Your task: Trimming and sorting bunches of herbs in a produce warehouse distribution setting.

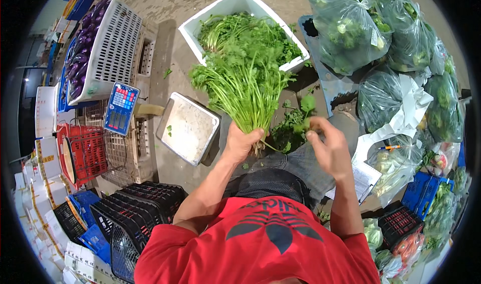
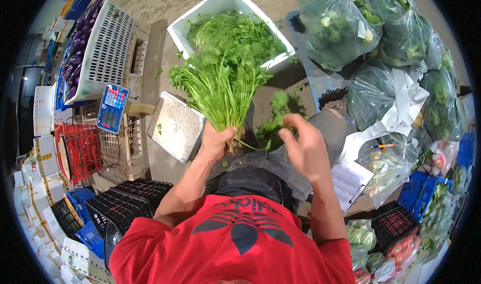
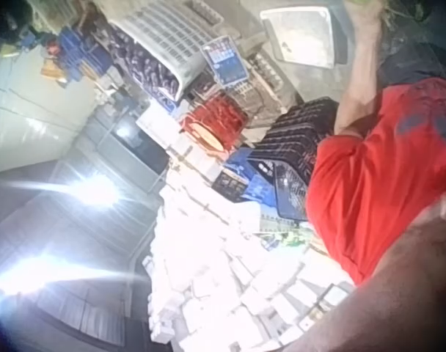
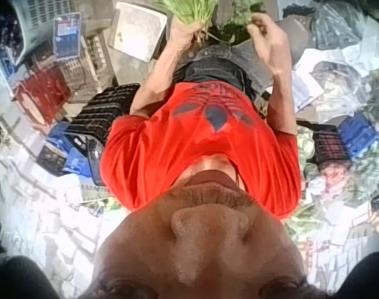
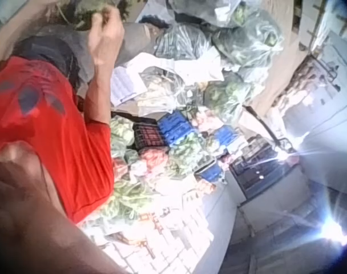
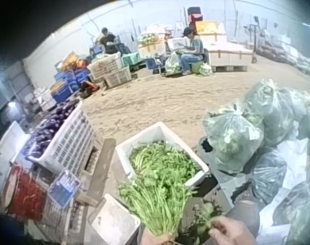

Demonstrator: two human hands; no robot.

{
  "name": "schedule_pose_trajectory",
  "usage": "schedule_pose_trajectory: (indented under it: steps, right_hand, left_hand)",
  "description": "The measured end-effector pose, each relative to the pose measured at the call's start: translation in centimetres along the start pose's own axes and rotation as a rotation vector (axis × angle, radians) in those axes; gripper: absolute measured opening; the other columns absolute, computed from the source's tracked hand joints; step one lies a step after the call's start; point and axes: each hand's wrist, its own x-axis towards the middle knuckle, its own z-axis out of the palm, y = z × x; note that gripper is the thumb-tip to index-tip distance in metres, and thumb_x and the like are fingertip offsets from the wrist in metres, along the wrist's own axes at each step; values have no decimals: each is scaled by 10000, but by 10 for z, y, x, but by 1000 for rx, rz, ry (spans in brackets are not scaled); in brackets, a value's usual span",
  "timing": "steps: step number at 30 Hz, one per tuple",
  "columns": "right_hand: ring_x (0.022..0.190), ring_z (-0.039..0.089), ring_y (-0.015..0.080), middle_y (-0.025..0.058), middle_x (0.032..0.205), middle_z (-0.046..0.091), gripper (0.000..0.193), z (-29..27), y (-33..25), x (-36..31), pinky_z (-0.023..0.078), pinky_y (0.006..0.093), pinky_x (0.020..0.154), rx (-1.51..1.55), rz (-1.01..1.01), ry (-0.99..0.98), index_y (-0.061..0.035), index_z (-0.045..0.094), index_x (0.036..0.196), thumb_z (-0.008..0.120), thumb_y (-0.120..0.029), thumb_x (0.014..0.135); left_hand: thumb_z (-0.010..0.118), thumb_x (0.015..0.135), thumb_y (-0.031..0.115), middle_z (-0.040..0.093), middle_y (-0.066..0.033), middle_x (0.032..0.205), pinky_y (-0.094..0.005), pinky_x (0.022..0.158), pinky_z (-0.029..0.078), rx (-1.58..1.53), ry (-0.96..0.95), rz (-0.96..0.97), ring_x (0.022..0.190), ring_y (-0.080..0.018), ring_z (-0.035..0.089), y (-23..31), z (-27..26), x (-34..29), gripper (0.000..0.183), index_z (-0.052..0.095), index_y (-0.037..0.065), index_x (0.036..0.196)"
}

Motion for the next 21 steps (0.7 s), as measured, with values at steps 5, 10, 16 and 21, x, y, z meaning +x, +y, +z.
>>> schedule_pose_trajectory:
  steps: [5,10,16,21]
  right_hand:
    - [1208,553,219,164,1389,541,989,46,12,12,437,366,1053,993,423,-272,4,114,1598,767,-90,860]
    - [1144,587,180,80,1295,601,399,116,3,11,484,363,982,1340,433,-8,-27,538,1352,632,-208,1009]
    - [1281,565,279,143,1403,574,572,129,24,9,436,432,1110,1641,453,-151,-3,442,1464,353,-432,1097]
    - [1259,544,209,95,1401,580,601,131,44,4,402,366,1101,1395,204,-183,10,523,1415,461,-479,1072]
  left_hand:
    - [744,794,120,686,-164,1086,-435,866,542,838,7,18,981,-329,678,30,38,-16,577,519,-13,1308]
    - [783,762,157,536,-316,1295,-473,1041,451,1350,-168,26,1226,-465,542,52,56,-41,889,304,-73,1476]
    - [815,825,101,548,-207,1341,-381,1044,464,290,-29,-189,1197,-291,583,44,26,-29,917,212,-21,1505]
    - [724,866,-15,643,-75,1238,-316,963,510,-32,-85,-406,1080,-158,636,37,19,-25,585,490,-3,1402]
